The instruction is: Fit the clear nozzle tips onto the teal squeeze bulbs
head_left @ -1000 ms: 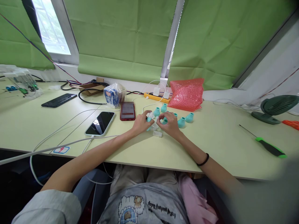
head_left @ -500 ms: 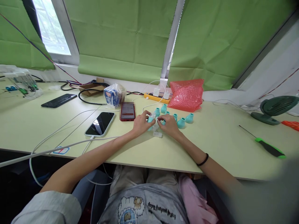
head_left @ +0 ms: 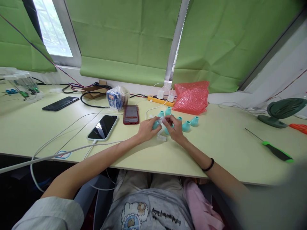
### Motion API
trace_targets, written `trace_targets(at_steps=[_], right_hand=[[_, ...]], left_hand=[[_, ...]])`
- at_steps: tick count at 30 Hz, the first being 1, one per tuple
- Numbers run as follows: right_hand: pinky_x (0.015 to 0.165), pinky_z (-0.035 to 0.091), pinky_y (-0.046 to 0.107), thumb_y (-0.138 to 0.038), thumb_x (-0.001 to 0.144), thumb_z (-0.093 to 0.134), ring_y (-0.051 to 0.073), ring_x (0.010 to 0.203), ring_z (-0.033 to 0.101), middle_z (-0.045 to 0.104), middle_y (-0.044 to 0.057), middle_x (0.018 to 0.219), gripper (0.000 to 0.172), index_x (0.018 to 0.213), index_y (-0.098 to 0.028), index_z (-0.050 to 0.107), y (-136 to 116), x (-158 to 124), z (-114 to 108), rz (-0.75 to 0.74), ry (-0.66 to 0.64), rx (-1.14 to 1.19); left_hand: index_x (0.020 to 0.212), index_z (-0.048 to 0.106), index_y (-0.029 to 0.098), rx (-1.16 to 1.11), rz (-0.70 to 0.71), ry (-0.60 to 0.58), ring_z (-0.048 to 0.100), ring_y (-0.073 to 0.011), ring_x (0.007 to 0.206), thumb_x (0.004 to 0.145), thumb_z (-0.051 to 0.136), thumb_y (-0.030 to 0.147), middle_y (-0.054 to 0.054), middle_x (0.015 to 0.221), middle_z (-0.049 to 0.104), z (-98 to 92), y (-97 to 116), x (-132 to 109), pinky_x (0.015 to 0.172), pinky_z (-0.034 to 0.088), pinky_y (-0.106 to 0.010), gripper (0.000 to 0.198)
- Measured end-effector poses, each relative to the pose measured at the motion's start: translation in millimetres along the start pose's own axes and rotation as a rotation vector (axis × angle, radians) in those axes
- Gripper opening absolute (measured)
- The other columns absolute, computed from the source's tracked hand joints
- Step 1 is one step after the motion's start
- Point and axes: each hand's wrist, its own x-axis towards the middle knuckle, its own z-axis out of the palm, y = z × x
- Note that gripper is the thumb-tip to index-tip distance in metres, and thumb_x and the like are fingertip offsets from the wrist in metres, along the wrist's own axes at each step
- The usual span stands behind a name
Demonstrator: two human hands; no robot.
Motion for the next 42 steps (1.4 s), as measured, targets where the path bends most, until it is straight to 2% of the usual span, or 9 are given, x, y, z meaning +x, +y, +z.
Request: trace_targets(at_steps=[3,8,15,23,30,37,42], right_hand=[[0.046,0.032,0.020,-0.034,0.080,0.043,0.008,0.048,0.037,0.043,-0.003,0.057,0.019,0.072,-0.017,0.047,-4,-1,1,-0.009,-0.014,0.025],[0.041,0.026,0.019,-0.032,0.079,0.044,0.006,0.041,0.032,0.033,-0.006,0.046,0.027,0.057,-0.018,0.039,-5,-3,2,-0.042,-0.068,0.018],[0.044,0.021,0.023,-0.027,0.078,0.039,0.007,0.039,0.028,0.029,-0.005,0.042,0.031,0.049,-0.018,0.030,-4,-6,2,-0.109,-0.024,-0.064],[0.045,0.021,0.024,-0.025,0.077,0.036,0.008,0.039,0.028,0.030,-0.004,0.041,0.033,0.045,-0.019,0.030,-5,-6,0,-0.143,-0.049,-0.035],[0.043,0.020,0.023,-0.032,0.079,0.034,0.008,0.039,0.028,0.029,-0.004,0.040,0.039,0.043,-0.018,0.030,-11,-5,0,-0.050,-0.086,0.051],[0.040,0.021,0.022,-0.035,0.077,0.033,0.007,0.039,0.025,0.024,-0.004,0.041,0.039,0.043,-0.018,0.025,-22,-2,0,0.094,-0.158,0.206],[0.039,0.020,0.022,-0.035,0.074,0.034,0.007,0.041,0.024,0.024,-0.004,0.043,0.035,0.044,-0.019,0.025,-29,-1,-1,0.161,-0.218,0.303]], left_hand=[[0.096,0.048,0.018,0.019,0.083,-0.028,0.057,-0.0173,0.072,0.077,0.040,0.026,-0.002,0.083,0.061,-2.7,4,-3,0.059,0.038,-0.024,0.023],[0.084,0.047,0.016,0.062,0.166,-0.064,0.056,-0.0176,0.061,0.075,0.041,0.029,-0.003,0.072,0.059,-1.1,7,-7,0.053,0.036,-0.025,0.017],[0.078,0.047,0.015,0.105,0.228,-0.108,0.056,-0.0175,0.059,0.076,0.040,0.033,-0.004,0.067,0.060,-0.1,9,-7,0.051,0.037,-0.025,0.019],[0.088,0.048,0.012,0.162,0.336,-0.182,0.056,-0.0197,0.054,0.081,0.034,0.036,-0.007,0.064,0.061,-2.3,9,-6,0.049,0.036,-0.026,0.029],[0.096,0.046,0.011,0.173,0.337,-0.151,0.055,-0.0184,0.049,0.084,0.028,0.041,-0.005,0.057,0.059,-1.3,7,-8,0.046,0.034,-0.025,0.037],[0.080,0.048,0.013,0.099,0.341,-0.090,0.054,-0.0155,0.048,0.085,0.026,0.041,-0.004,0.052,0.056,0.5,6,-11,0.046,0.033,-0.023,0.036],[0.076,0.047,0.014,0.039,0.378,-0.046,0.052,-0.0145,0.047,0.085,0.023,0.043,-0.003,0.052,0.055,2.1,3,-12,0.045,0.033,-0.023,0.039]])
